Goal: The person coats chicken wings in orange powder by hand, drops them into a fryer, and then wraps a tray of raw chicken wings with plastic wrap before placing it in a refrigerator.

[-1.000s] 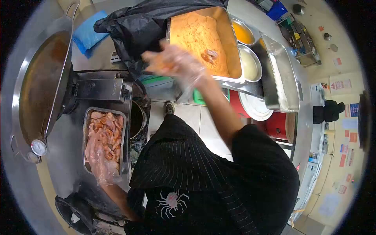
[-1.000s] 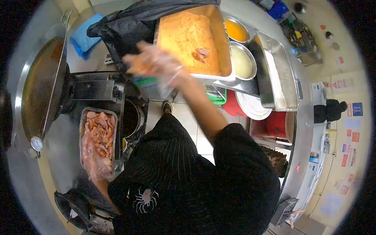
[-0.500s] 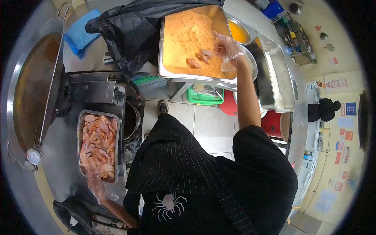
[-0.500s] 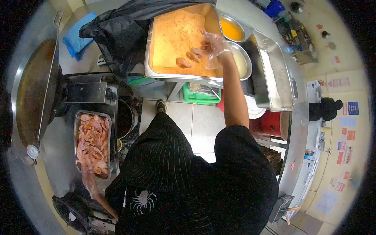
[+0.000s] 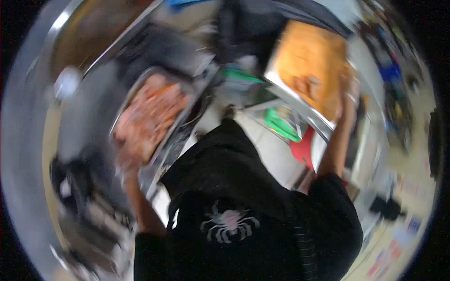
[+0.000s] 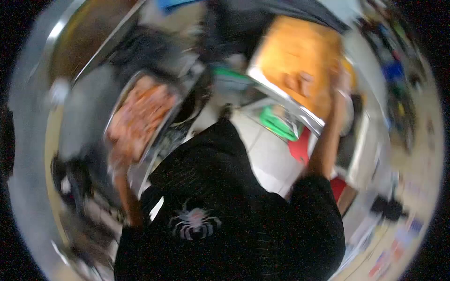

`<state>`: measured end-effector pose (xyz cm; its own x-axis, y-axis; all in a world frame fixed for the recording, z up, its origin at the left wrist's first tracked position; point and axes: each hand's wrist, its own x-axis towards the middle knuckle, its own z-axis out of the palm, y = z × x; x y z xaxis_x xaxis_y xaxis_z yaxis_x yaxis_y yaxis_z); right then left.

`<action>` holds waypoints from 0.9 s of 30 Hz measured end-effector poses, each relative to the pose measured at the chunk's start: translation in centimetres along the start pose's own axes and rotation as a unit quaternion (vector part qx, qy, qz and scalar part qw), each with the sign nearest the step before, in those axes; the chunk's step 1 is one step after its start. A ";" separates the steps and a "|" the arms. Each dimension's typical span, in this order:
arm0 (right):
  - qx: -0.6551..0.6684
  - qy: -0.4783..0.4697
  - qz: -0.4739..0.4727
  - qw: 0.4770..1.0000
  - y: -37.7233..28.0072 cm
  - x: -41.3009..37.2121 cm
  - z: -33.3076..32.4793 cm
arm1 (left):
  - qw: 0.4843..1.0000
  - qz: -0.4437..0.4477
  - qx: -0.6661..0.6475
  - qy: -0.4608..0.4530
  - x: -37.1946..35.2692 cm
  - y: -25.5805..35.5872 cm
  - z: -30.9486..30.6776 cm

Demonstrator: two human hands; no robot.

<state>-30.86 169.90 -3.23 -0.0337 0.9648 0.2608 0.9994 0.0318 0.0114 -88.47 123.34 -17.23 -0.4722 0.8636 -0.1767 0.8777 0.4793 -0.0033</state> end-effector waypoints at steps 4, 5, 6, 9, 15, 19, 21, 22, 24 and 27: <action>0.367 0.039 -0.174 0.913 -16.4 -3.9 -2.6 | 0.988 -0.124 -0.059 -0.064 0.5 1.2 -2.3; 0.470 -0.046 -0.196 0.859 -20.8 -5.8 -2.8 | 0.985 -0.141 -0.075 -0.068 0.7 0.7 -1.7; 0.555 -0.127 -0.210 0.795 -24.7 -7.7 -3.3 | 0.986 -0.138 -0.093 -0.005 0.2 -0.4 -0.2; 0.429 -0.299 -0.340 0.782 -35.9 -15.6 -5.5 | 0.966 -0.176 -0.176 0.064 -1.5 -1.3 -0.6; 0.242 -0.403 -0.642 0.606 -48.9 -29.7 0.7 | 0.921 -0.272 -0.274 0.057 -4.6 0.1 -3.7; 0.174 -0.321 -0.632 0.683 -52.6 -35.8 5.0 | 0.872 -0.325 -0.359 0.074 -6.1 2.7 -7.3; 0.165 -0.355 -0.644 0.658 -53.5 -34.5 4.2 | 0.836 -0.310 -0.435 0.128 -6.3 2.8 -5.8; 0.156 -0.374 -0.648 0.645 -53.9 -33.7 4.6 | 0.821 -0.301 -0.472 0.115 -6.3 2.9 -6.0; 0.107 -0.306 -0.737 0.593 -55.4 -32.1 6.8 | 0.803 -0.322 -0.483 0.137 -6.3 3.1 -5.4; 0.175 -0.524 -0.536 0.638 -55.7 -30.1 -2.5 | 0.780 -0.363 -0.485 0.158 -6.6 4.1 -4.0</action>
<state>-85.56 138.41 -9.28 -0.8615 -0.0215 -0.5074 0.3496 0.6995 -0.6232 -82.08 120.25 -12.18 -0.9469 0.2313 -0.2235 -0.0334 0.6204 0.7836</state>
